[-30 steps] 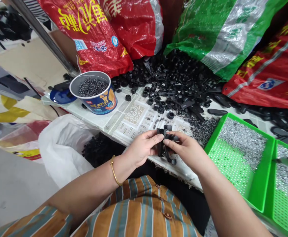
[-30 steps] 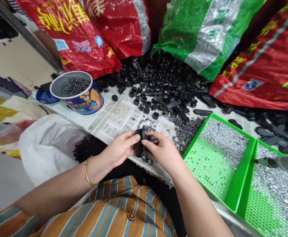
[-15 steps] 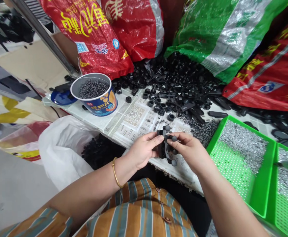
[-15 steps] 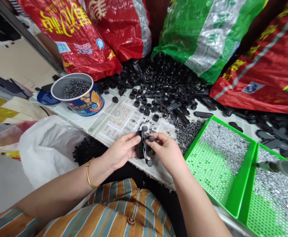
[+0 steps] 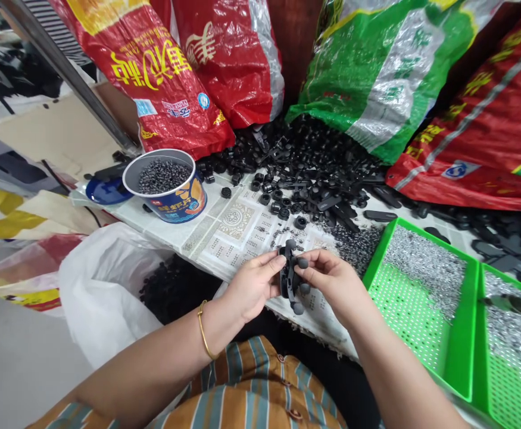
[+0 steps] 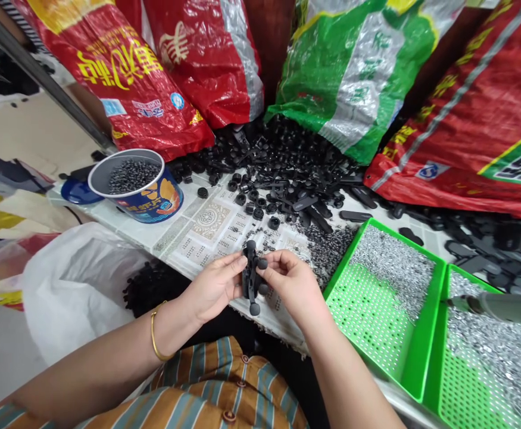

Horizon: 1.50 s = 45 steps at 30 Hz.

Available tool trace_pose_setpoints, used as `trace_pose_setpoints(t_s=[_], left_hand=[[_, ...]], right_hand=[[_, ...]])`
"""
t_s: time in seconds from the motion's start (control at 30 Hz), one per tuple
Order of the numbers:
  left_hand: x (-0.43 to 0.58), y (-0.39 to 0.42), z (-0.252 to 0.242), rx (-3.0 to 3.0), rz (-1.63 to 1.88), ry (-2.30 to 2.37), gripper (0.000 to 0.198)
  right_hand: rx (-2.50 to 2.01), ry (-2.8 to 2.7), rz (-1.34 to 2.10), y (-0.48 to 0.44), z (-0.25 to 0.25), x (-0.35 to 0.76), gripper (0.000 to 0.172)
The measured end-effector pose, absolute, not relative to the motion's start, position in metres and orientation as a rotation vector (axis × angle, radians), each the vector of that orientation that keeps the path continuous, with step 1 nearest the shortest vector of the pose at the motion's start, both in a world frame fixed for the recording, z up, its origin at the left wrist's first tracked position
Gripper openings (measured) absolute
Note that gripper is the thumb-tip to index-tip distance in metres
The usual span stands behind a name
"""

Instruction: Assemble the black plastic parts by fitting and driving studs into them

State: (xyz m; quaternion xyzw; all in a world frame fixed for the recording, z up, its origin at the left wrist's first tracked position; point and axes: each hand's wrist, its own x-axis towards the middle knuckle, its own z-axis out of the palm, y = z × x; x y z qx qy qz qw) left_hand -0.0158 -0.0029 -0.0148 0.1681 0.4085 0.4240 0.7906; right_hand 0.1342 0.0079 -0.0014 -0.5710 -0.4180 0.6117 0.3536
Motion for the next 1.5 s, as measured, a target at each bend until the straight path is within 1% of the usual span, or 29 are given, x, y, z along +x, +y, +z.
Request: trace_pose_setpoints(t_s=[0.2, 0.37, 0.57, 0.7, 0.8, 0.87, 1.0, 1.23, 1.37, 1.5], left_hand=[[-0.013, -0.006, -0.014, 0.389, 0.928, 0.906, 0.023], [-0.013, -0.006, -0.015, 0.371, 0.954, 0.892, 0.021], [-0.013, -0.008, -0.014, 0.418, 0.961, 0.853, 0.024], [-0.013, -0.011, -0.011, 0.487, 0.926, 0.893, 0.033], [-0.011, -0.012, -0.010, 0.526, 0.943, 0.966, 0.040], [-0.010, -0.012, -0.010, 0.545, 0.959, 0.994, 0.046], [-0.011, -0.012, -0.012, 0.567, 0.973, 0.999, 0.055], [-0.015, -0.010, -0.011, 0.634, 0.975, 0.871, 0.059], [-0.016, -0.008, -0.013, 0.656, 0.955, 0.925, 0.062], [-0.019, -0.006, -0.013, 0.663, 0.905, 0.976, 0.058]], right_hand=[[-1.508, -1.154, 1.544, 0.006, 0.001, 0.137, 0.023], [-1.519, -1.150, 1.560, 0.007, -0.002, 0.135, 0.023], [-1.581, -1.203, 1.463, 0.007, -0.003, 0.132, 0.023], [-1.647, -1.263, 1.429, 0.009, -0.003, 0.132, 0.021], [-1.603, -1.294, 1.409, 0.009, -0.005, 0.132, 0.024], [-1.544, -1.315, 1.456, 0.009, -0.006, 0.131, 0.026], [-1.480, -1.337, 1.563, 0.006, -0.007, 0.129, 0.022], [-1.491, -1.306, 1.488, 0.004, -0.009, 0.127, 0.020], [-1.464, -1.291, 1.516, 0.004, -0.011, 0.126, 0.020], [-1.466, -1.309, 1.478, 0.003, -0.013, 0.121, 0.020]])
